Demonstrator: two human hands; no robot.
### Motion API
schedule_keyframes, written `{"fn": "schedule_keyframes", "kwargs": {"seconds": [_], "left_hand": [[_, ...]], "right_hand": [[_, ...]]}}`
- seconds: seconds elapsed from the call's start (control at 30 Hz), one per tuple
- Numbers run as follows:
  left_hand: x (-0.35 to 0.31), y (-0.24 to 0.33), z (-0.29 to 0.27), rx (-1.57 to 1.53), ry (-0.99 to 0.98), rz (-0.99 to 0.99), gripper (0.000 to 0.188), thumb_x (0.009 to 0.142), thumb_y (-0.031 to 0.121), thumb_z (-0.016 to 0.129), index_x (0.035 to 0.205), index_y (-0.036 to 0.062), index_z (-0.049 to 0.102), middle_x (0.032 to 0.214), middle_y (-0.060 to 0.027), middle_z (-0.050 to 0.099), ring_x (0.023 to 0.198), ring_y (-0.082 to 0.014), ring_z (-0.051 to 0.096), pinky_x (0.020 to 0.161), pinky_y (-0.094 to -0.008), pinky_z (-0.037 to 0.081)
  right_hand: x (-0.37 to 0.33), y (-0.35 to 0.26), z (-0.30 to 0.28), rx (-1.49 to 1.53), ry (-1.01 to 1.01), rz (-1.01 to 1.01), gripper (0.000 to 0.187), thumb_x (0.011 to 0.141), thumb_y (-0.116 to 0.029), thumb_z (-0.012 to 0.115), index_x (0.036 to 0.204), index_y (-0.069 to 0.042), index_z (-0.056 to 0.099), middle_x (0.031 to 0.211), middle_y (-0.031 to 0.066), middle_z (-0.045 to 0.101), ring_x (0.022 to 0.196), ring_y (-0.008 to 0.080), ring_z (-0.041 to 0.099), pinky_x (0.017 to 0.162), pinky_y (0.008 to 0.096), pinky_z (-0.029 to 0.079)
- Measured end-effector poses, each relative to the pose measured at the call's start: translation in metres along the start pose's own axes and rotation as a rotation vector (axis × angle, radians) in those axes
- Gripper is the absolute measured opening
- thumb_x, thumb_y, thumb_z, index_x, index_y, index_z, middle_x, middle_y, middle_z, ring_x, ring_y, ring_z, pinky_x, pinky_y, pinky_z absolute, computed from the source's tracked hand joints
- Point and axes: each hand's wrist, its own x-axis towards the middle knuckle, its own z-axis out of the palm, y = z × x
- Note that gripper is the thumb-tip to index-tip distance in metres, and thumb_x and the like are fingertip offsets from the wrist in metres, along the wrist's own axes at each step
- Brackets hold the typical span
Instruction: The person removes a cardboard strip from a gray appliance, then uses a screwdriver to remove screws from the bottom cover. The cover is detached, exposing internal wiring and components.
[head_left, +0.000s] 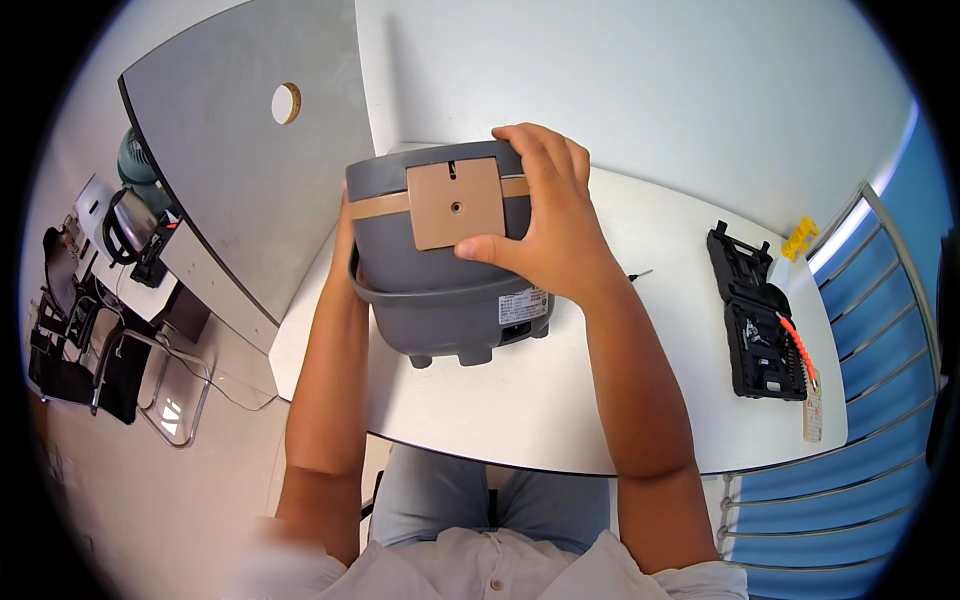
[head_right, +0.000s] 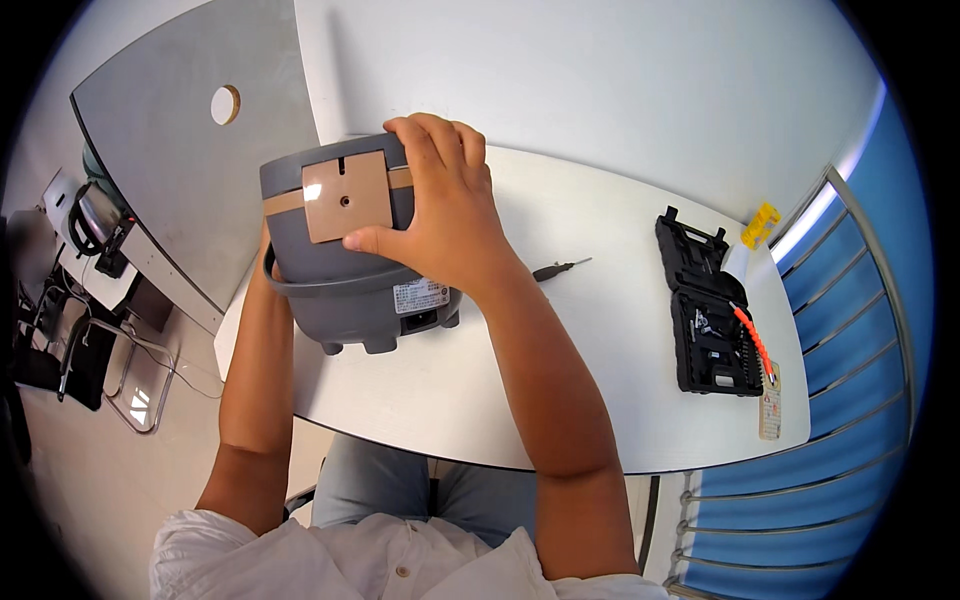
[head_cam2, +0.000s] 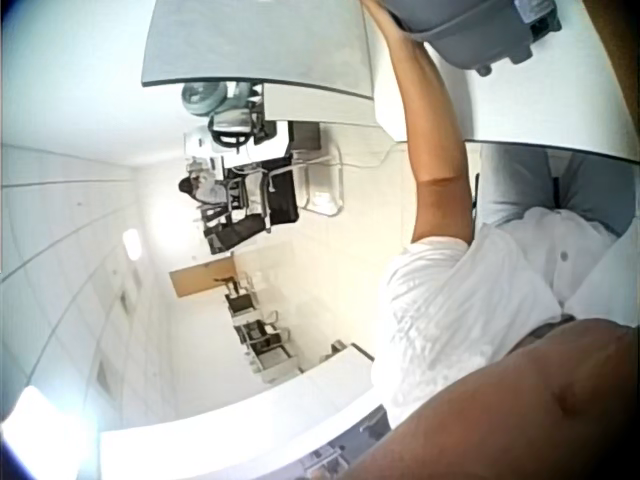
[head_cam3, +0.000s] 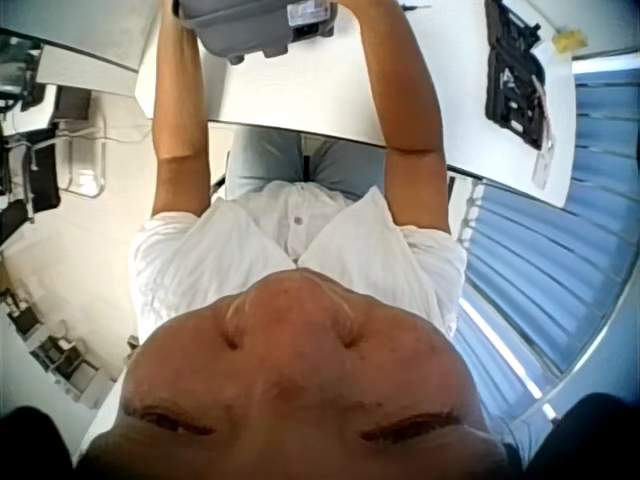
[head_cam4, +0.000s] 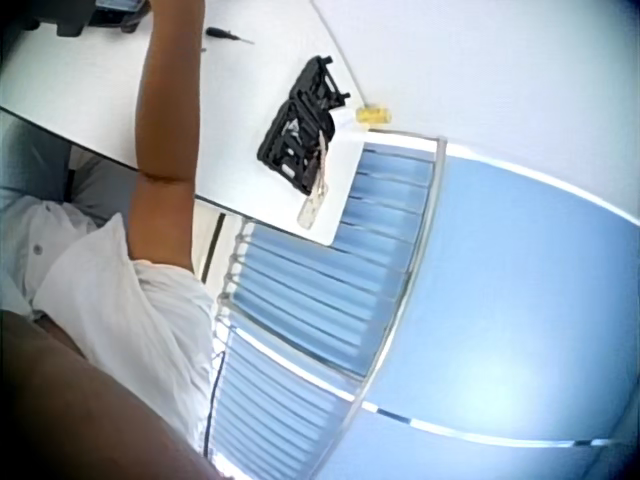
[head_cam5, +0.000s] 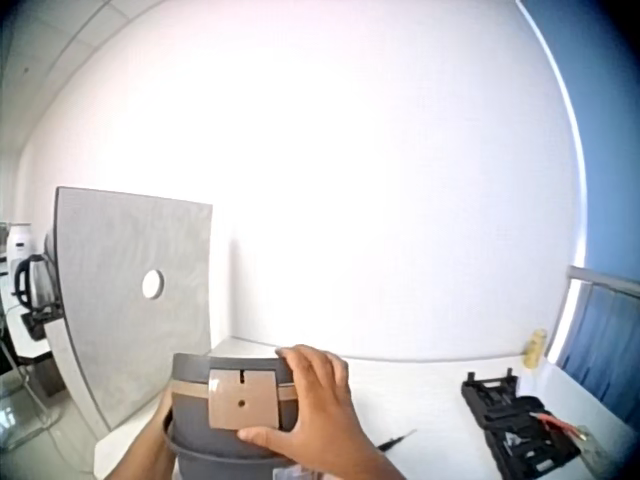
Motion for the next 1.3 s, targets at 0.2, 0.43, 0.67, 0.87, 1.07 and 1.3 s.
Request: {"fn": "schedule_keyframes", "kwargs": {"seconds": [0.2,0.43,0.67,0.87,1.07,1.3], "left_hand": [[-0.008,0.004,0.016,-0.057,0.181,-0.005,0.064,0.092,0.061,0.039,0.121,0.0068,0.054,0.111,-0.0134,0.062,0.095,-0.0217,0.064,0.076,-0.0328,0.056],[-0.006,-0.008,-0.007,0.014,0.125,0.008,0.072,0.089,0.065,0.043,0.130,0.0063,0.049,0.120,-0.0165,0.058,0.104,-0.0246,0.061,0.081,-0.0346,0.054],[-0.010,0.001,-0.008,0.195,0.371,0.415,0.071,0.089,0.059,0.047,0.135,0.0047,0.044,0.132,-0.0160,0.049,0.124,-0.0270,0.045,0.102,-0.0377,0.038],[-0.048,0.053,0.051,0.843,0.034,0.771,0.069,0.077,0.048,0.068,0.130,0.0062,0.049,0.127,-0.0152,0.050,0.121,-0.0285,0.046,0.099,-0.0369,0.038],[-0.063,0.060,0.066,1.018,0.053,0.589,0.054,0.068,0.035,0.076,0.108,0.0038,0.058,0.101,-0.0085,0.056,0.097,-0.0215,0.054,0.084,-0.0335,0.044],[-0.069,0.057,0.069,1.011,0.083,0.677,0.049,0.064,0.033,0.076,0.099,0.0026,0.058,0.095,-0.0106,0.055,0.092,-0.0254,0.055,0.080,-0.0359,0.046]], "right_hand": [[0.001,-0.002,0.005,0.012,0.022,0.025,0.086,0.062,-0.035,0.079,0.133,-0.006,0.040,0.135,0.0121,0.038,0.127,0.0336,0.025,0.104,0.0487,0.030],[-0.001,-0.001,0.001,0.061,-0.005,0.016,0.085,0.065,-0.034,0.076,0.135,-0.003,0.038,0.135,0.0152,0.036,0.126,0.0343,0.025,0.101,0.0485,0.033],[-0.001,-0.005,-0.005,0.147,-0.036,0.026,0.074,0.071,-0.034,0.072,0.132,-0.005,0.041,0.134,0.0143,0.036,0.127,0.0341,0.024,0.102,0.0480,0.032],[0.002,-0.007,-0.003,0.169,0.028,0.100,0.052,0.077,-0.023,0.066,0.124,-0.007,0.049,0.128,0.0108,0.041,0.123,0.0309,0.027,0.100,0.0442,0.034],[-0.001,-0.014,-0.004,0.185,0.041,0.125,0.048,0.076,-0.021,0.066,0.120,-0.006,0.051,0.124,0.0098,0.043,0.120,0.0302,0.029,0.098,0.0432,0.036],[-0.009,-0.016,-0.003,0.167,0.071,0.077,0.048,0.076,-0.019,0.067,0.119,-0.007,0.051,0.124,0.0099,0.043,0.119,0.0306,0.030,0.098,0.0443,0.035]]}}
